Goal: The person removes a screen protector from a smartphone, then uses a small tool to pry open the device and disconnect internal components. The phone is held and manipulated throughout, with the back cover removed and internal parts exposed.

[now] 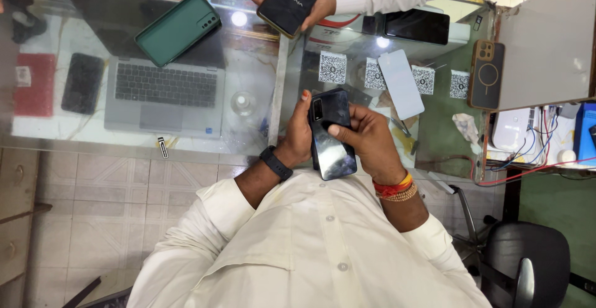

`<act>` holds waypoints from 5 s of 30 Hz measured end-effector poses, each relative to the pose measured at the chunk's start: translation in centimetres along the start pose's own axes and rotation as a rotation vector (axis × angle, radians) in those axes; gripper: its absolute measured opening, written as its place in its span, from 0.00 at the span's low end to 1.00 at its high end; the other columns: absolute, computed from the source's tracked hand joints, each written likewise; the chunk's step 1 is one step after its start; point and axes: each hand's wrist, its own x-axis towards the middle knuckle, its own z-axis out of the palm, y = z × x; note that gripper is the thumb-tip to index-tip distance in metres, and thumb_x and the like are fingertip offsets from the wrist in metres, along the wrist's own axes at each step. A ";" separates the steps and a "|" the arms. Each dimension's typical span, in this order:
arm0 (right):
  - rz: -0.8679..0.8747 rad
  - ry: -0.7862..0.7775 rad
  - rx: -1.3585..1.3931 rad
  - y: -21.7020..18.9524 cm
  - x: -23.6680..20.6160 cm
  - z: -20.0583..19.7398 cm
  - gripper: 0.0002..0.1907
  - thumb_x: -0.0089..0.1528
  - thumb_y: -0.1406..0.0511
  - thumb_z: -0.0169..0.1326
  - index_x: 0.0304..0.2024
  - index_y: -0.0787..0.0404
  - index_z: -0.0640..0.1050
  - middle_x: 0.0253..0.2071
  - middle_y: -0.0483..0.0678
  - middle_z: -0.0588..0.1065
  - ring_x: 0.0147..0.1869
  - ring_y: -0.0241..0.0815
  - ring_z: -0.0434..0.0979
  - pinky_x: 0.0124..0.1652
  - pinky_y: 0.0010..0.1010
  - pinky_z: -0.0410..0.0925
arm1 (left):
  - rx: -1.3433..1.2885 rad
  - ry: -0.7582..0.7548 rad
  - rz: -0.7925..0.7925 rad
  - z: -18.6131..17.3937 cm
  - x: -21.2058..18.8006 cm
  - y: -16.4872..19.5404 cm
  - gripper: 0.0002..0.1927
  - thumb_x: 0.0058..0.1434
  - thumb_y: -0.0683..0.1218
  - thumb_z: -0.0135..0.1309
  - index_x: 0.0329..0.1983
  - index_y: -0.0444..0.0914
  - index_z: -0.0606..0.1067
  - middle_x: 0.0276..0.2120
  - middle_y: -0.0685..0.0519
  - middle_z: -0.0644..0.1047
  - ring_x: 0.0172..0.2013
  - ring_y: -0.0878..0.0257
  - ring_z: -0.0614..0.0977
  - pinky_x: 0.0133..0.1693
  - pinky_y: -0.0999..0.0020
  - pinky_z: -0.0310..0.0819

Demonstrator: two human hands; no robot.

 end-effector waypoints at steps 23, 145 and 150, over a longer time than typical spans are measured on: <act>-0.200 0.150 -0.081 -1.3 1.5 1.3 0.06 0.63 0.74 0.62 0.41 0.68 0.78 0.37 0.47 0.81 0.39 0.30 0.80 0.40 0.21 0.74 | 0.241 -0.085 0.097 0.3 0.7 0.1 0.33 0.77 0.64 0.35 0.65 0.32 0.69 0.55 0.49 0.76 0.56 0.62 0.77 0.61 0.66 0.70; -0.024 0.126 -0.047 -3.0 3.6 1.6 0.05 0.61 0.75 0.61 0.39 0.73 0.81 0.32 0.49 0.80 0.33 0.34 0.79 0.34 0.24 0.74 | 0.655 -0.243 0.214 0.5 1.5 2.8 0.39 0.77 0.65 0.22 0.69 0.31 0.67 0.49 0.53 0.76 0.48 0.67 0.74 0.54 0.71 0.69; -0.065 0.099 -0.033 -3.5 3.7 1.9 0.05 0.62 0.74 0.61 0.41 0.71 0.81 0.34 0.48 0.80 0.36 0.33 0.79 0.37 0.22 0.74 | 0.638 -0.222 0.204 0.2 2.1 2.6 0.37 0.79 0.63 0.22 0.69 0.31 0.67 0.46 0.53 0.74 0.47 0.67 0.74 0.52 0.71 0.70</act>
